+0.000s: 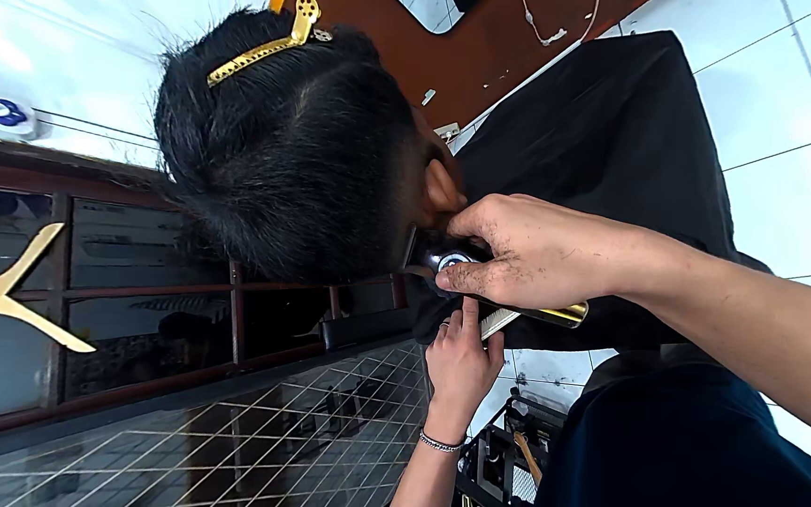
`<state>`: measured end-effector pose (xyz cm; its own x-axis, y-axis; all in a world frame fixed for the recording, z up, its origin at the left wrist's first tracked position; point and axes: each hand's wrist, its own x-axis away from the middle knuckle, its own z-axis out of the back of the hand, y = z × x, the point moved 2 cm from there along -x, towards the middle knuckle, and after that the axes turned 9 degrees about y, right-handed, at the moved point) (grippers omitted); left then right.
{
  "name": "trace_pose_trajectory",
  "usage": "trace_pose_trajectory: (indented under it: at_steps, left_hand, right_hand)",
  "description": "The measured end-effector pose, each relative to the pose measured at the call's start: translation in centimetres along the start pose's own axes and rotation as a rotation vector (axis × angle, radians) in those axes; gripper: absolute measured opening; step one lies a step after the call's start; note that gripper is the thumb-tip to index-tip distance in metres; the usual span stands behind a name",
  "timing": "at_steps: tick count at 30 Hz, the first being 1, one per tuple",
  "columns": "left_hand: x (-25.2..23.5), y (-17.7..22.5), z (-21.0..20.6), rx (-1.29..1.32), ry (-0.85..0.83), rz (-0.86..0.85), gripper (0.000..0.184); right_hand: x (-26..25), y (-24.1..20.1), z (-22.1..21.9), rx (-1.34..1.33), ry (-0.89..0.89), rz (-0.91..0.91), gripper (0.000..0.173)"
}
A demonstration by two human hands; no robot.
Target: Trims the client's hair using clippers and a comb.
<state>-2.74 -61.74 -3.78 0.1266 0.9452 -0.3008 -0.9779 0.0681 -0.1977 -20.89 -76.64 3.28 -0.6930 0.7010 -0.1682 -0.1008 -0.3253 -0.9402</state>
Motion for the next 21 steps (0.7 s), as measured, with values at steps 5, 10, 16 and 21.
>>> trace_pose_trajectory:
  at_steps: [5, 10, 16, 21]
  left_hand:
    - [0.0, 0.2, 0.1, -0.007, -0.012, 0.021, 0.057]
    - [0.0, 0.4, 0.1, -0.009, -0.009, 0.021, 0.057]
    - [0.0, 0.5, 0.3, -0.018, -0.024, 0.038, 0.060]
    - [0.0, 0.7, 0.4, -0.018, -0.030, 0.045, 0.063]
  right_hand:
    - [-0.1, 0.4, 0.4, 0.059, -0.021, 0.003, 0.026]
    - [-0.3, 0.2, 1.0, 0.053, -0.040, 0.028, 0.023]
    - [-0.4, 0.2, 1.5, 0.009, -0.042, 0.018, 0.023]
    - [-0.5, 0.4, 1.9, -0.040, -0.031, 0.028, 0.024]
